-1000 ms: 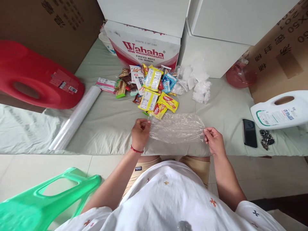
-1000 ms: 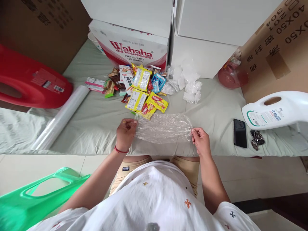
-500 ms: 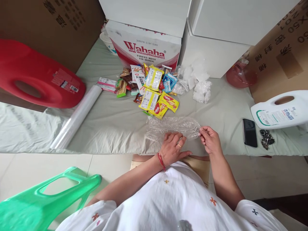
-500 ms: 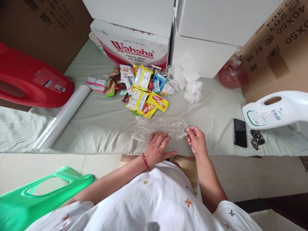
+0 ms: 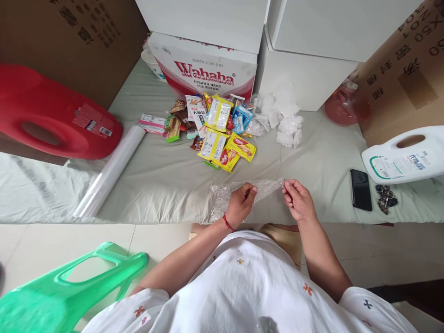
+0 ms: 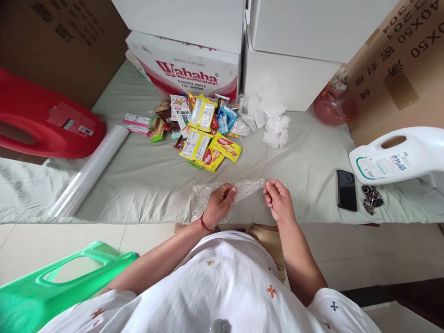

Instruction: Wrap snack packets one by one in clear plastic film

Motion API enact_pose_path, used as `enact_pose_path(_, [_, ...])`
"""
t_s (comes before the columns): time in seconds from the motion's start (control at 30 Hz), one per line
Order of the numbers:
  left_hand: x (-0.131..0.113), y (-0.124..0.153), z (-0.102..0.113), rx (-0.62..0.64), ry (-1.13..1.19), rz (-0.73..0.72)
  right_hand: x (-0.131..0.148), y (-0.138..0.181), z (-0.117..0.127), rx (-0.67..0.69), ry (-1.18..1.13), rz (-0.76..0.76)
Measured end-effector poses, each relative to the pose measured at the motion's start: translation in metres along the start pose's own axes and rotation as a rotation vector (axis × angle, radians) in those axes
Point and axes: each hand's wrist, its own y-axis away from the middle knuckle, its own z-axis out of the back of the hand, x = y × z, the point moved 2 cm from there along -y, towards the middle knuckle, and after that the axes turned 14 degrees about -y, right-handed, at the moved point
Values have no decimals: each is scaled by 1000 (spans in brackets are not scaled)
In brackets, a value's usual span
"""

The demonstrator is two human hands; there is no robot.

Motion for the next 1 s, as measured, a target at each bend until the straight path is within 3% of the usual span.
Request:
enact_pose_path(0.13, [-9,2,2,-79,-95,-56,-3,7,-7,11,-9,-26])
enact_pose_path(0.43, [-18,14,-3,-232,-422,-379,-5,18,-22,23,-91,-13])
enact_pose_path(0.63, [-18,16,-1,-306,-494,-454,-2,22,-29,83,76,61])
enact_pose_path(0.8, [-19,18,3,-374,-553,-507,-2,21,-29,137,56,20])
enact_pose_path(0.93, [-21,21,-1,-367,-591,-619,-6,21,-33,148,127,41])
enact_pose_path(1.0, [-21,21,-2,-362,-587,-603,-7,20,-36,138,169,73])
